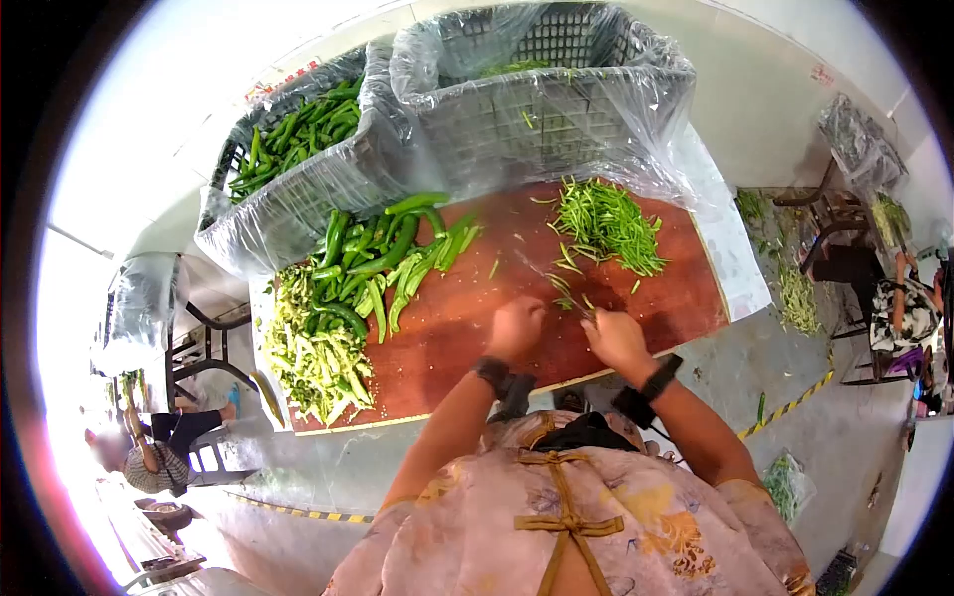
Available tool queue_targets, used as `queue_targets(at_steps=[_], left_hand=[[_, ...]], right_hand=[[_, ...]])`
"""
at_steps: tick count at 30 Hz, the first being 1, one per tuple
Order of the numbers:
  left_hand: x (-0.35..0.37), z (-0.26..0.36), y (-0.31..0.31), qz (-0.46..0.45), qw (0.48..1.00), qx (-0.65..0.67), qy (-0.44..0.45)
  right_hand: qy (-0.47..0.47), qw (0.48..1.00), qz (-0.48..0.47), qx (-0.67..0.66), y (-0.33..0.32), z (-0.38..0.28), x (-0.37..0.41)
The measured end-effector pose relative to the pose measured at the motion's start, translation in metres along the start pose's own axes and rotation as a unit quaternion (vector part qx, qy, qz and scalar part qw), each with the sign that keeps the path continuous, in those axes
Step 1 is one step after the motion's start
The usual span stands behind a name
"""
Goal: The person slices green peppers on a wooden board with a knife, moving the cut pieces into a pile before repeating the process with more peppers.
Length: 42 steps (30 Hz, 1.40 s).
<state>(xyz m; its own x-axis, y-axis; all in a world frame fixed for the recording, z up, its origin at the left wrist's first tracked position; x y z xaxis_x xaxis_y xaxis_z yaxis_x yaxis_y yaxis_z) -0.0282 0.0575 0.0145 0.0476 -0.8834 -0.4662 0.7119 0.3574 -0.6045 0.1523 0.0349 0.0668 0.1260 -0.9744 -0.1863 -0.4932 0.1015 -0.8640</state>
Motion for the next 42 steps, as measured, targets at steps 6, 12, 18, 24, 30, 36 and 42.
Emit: queue_targets(at_steps=[6, 12, 18, 24, 30, 36, 42], left_hand=[[-0.021, -0.042, -0.070, 0.048, 0.988, -0.054, -0.136], [-0.021, -0.077, -0.102, 0.125, 0.975, -0.130, -0.128], [-0.037, -0.090, -0.100, 0.130, 0.983, -0.121, -0.050], [-0.075, -0.063, -0.090, 0.119, 0.970, -0.209, 0.030], [-0.090, -0.078, -0.068, 0.051, 0.929, -0.362, 0.055], [-0.097, -0.089, -0.061, 0.041, 0.929, -0.368, 0.026], [-0.095, -0.061, -0.087, 0.082, 0.981, -0.152, -0.087]], right_hand=[[-0.120, 0.991, 0.008, 0.052, -0.020, 0.024, 0.061], [-0.153, 0.982, 0.015, 0.107, 0.006, 0.032, 0.044], [0.006, 0.991, 0.106, 0.080, -0.008, 0.049, -0.048], [0.052, 0.985, 0.162, -0.030, -0.029, 0.037, -0.028], [0.035, 0.998, 0.038, 0.023, -0.025, 0.037, 0.027], [0.050, 0.996, 0.066, 0.020, -0.017, 0.053, 0.039], [0.061, 0.997, 0.046, 0.015, -0.010, 0.052, 0.038]])
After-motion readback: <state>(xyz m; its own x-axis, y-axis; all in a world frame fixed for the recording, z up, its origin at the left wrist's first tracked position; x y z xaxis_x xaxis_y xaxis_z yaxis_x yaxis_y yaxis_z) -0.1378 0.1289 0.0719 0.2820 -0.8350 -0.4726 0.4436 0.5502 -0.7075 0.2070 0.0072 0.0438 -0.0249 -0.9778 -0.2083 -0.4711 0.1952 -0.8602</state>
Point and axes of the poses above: each hand's wrist, its own x-axis away from the middle knuckle, its own y-axis out of the palm, z = x × y, the point moved 5 cm from there along -x, towards the middle knuckle, and after that the axes turned 15 degrees about z, right-handed, at the moved point
